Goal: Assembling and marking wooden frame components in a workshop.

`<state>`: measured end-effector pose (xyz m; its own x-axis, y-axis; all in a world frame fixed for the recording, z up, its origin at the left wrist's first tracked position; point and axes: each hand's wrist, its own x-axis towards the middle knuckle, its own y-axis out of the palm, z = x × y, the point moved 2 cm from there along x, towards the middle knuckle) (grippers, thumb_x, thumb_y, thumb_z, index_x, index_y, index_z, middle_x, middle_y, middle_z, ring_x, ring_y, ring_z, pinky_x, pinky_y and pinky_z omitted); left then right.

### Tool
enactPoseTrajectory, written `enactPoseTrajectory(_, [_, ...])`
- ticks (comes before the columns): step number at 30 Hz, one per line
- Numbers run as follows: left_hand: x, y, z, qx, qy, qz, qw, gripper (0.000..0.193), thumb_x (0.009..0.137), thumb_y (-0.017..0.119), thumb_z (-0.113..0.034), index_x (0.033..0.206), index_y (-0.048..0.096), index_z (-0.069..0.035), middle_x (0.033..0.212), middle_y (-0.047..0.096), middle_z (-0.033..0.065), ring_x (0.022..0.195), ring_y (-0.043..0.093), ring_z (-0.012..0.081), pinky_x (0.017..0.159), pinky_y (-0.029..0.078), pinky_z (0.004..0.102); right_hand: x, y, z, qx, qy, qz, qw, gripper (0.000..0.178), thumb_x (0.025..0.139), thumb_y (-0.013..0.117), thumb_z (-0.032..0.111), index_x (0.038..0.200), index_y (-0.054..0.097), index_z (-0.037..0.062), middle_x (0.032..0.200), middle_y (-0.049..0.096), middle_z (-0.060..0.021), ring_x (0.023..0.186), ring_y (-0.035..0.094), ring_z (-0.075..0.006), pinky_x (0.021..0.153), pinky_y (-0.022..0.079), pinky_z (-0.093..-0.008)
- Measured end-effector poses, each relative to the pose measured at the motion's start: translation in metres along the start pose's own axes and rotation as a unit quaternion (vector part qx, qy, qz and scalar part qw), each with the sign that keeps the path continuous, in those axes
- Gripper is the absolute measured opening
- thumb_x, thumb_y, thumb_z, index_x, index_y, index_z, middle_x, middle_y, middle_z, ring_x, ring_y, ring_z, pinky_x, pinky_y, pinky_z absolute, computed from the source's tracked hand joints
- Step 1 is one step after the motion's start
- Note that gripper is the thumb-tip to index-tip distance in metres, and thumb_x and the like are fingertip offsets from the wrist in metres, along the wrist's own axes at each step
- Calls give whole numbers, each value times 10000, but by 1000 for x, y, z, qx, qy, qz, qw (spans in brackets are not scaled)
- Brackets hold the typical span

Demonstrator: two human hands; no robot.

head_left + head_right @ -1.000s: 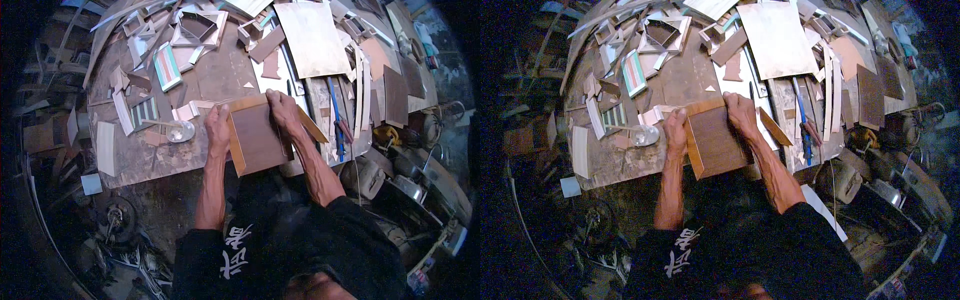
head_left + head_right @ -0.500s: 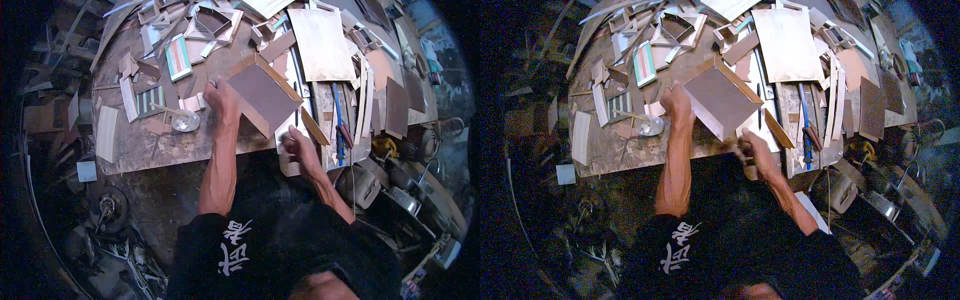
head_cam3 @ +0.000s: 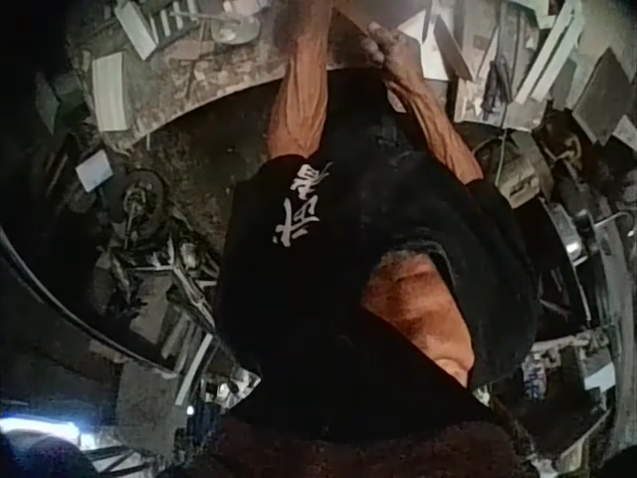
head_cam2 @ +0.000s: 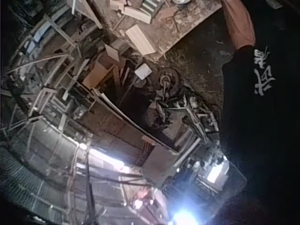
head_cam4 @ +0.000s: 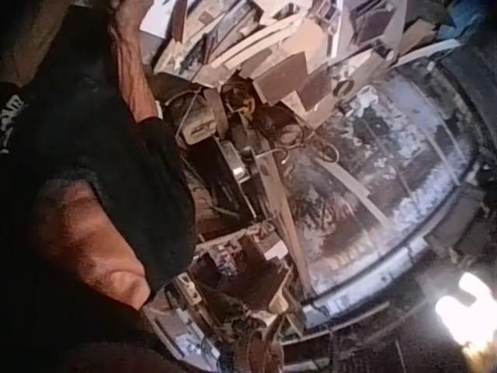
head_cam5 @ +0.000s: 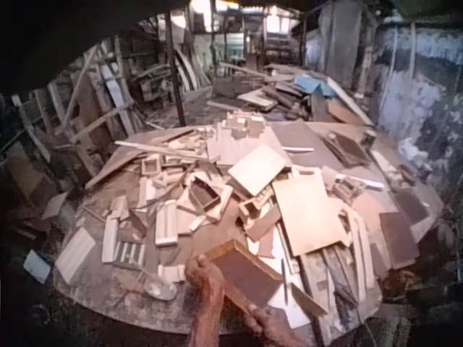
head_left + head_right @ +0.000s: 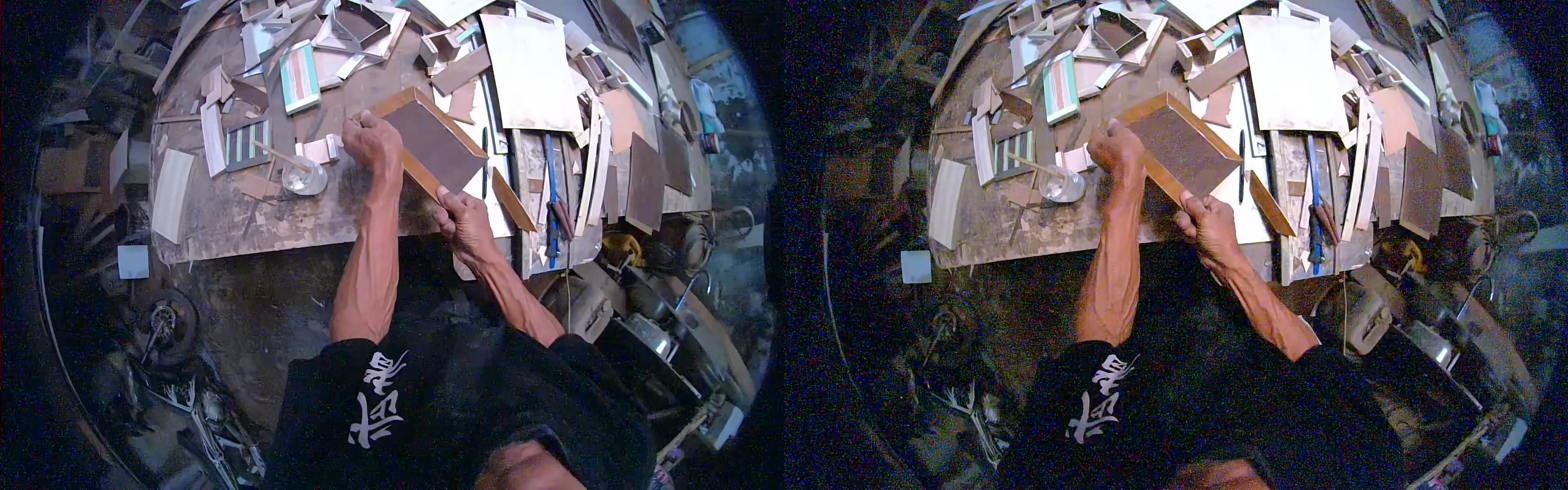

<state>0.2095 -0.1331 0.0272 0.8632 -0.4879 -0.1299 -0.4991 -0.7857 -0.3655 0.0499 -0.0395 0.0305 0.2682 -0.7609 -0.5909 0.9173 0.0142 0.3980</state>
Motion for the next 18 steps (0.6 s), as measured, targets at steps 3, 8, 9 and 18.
enactPoseTrajectory(3, [-2, -5, 2, -22, 15, -5, 1000, 205, 881, 503, -125, 913, 587, 60, 846, 626, 249, 818, 613, 404, 721, 464, 478, 4, -5, -1, 9, 14, 29, 999, 253, 937, 563, 282, 884, 515, 39, 634, 535, -28, 467, 403, -76, 422, 303, -208])
enactPoseTrajectory(8, [3, -7, 6, -13, -6, -18, 1000, 200, 878, 505, -117, 890, 588, 65, 834, 618, 257, 802, 604, 417, 714, 458, 484, 1, -2, -1, 169, 72, 80, 980, 329, 976, 440, 372, 911, 523, 60, 631, 541, -50, 479, 461, -96, 426, 356, -204])
enactPoseTrajectory(9, [0, -6, 3, -14, -7, -18, 1000, 200, 878, 505, -117, 890, 588, 65, 834, 618, 257, 802, 604, 417, 714, 458, 484, 2, -3, 0, 168, 71, 79, 980, 329, 976, 440, 372, 911, 523, 60, 631, 541, -50, 479, 461, -96, 426, 356, -204])
enactPoseTrajectory(18, [-14, -6, -9, 15, 56, -8, 998, 180, 886, 496, -110, 893, 570, 54, 841, 620, 250, 799, 605, 408, 719, 460, 478, 5, -9, -7, 82, 43, 60, 994, 210, 932, 580, 304, 903, 537, 100, 622, 492, 31, 450, 372, -35, 409, 270, -160])
